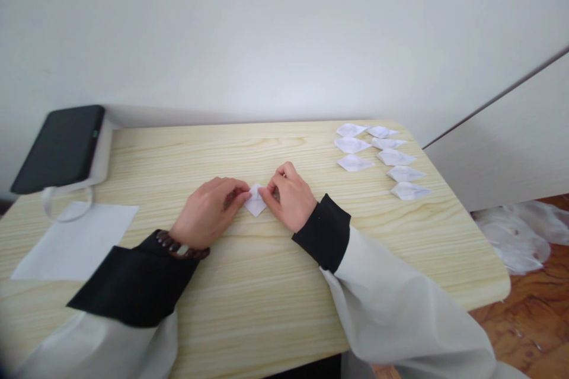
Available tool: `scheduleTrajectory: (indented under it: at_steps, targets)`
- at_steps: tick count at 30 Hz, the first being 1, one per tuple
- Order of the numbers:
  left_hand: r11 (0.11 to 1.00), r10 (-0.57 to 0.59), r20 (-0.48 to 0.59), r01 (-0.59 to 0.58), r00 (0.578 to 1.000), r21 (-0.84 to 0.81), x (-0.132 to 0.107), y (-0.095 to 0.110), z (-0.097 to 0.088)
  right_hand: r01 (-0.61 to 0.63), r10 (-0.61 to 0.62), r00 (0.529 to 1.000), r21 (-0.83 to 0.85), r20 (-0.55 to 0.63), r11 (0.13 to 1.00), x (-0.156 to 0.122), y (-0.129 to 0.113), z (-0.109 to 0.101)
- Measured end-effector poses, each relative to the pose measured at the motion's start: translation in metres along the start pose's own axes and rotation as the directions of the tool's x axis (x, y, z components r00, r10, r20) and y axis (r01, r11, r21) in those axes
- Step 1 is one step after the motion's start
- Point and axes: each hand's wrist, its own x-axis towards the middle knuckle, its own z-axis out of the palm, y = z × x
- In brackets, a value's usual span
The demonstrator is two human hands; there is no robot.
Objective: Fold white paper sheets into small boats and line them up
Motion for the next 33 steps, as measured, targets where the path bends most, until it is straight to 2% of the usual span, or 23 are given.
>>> scheduleTrajectory:
  at_steps: [5, 9, 14, 16, 23, 26, 28, 33]
  targets:
    - [0.998, -0.033, 0.019, 0.034, 0.999, -0.054, 0.000, 0.001, 0.000, -0.027, 0.028, 1.000, -0.014, 0.005, 1.000, 0.002, 0.001, 0.000]
    - [0.998, -0.046, -0.010, 0.045, 0.999, -0.047, 0.000, 0.001, 0.001, -0.021, 0.021, 1.000, -0.015, 0.018, 1.000, 0.002, 0.002, 0.000]
    - [0.980, -0.197, -0.004, 0.197, 0.980, 0.022, 0.000, 0.002, 0.004, -0.015, 0.015, 1.000, -0.025, 0.010, 1.000, 0.000, 0.008, -0.005]
    - [0.975, -0.218, -0.004, 0.218, 0.976, 0.033, 0.000, 0.003, 0.004, -0.014, 0.015, 1.000, -0.047, 0.013, 0.999, -0.001, 0.012, -0.007]
    - [0.997, -0.077, -0.033, 0.078, 0.996, 0.014, -0.003, 0.000, 0.003, 0.024, -0.025, 1.000, -0.076, -0.017, 0.997, -0.004, 0.016, -0.006]
    - [0.995, -0.069, -0.064, 0.065, 0.996, -0.069, -0.001, 0.000, 0.002, 0.048, -0.051, 0.998, -0.073, -0.041, 0.996, -0.004, 0.014, -0.005]
    - [0.979, -0.101, -0.062, 0.088, 0.993, -0.185, 0.002, 0.000, 0.001, 0.091, -0.092, 0.996, -0.057, -0.016, 0.994, -0.003, 0.012, -0.004]
    - [0.810, -0.160, 0.022, 0.143, 0.987, -0.569, 0.005, -0.003, -0.002, 0.241, -0.237, 0.966, -0.025, 0.106, 0.970, 0.001, 0.008, -0.005]
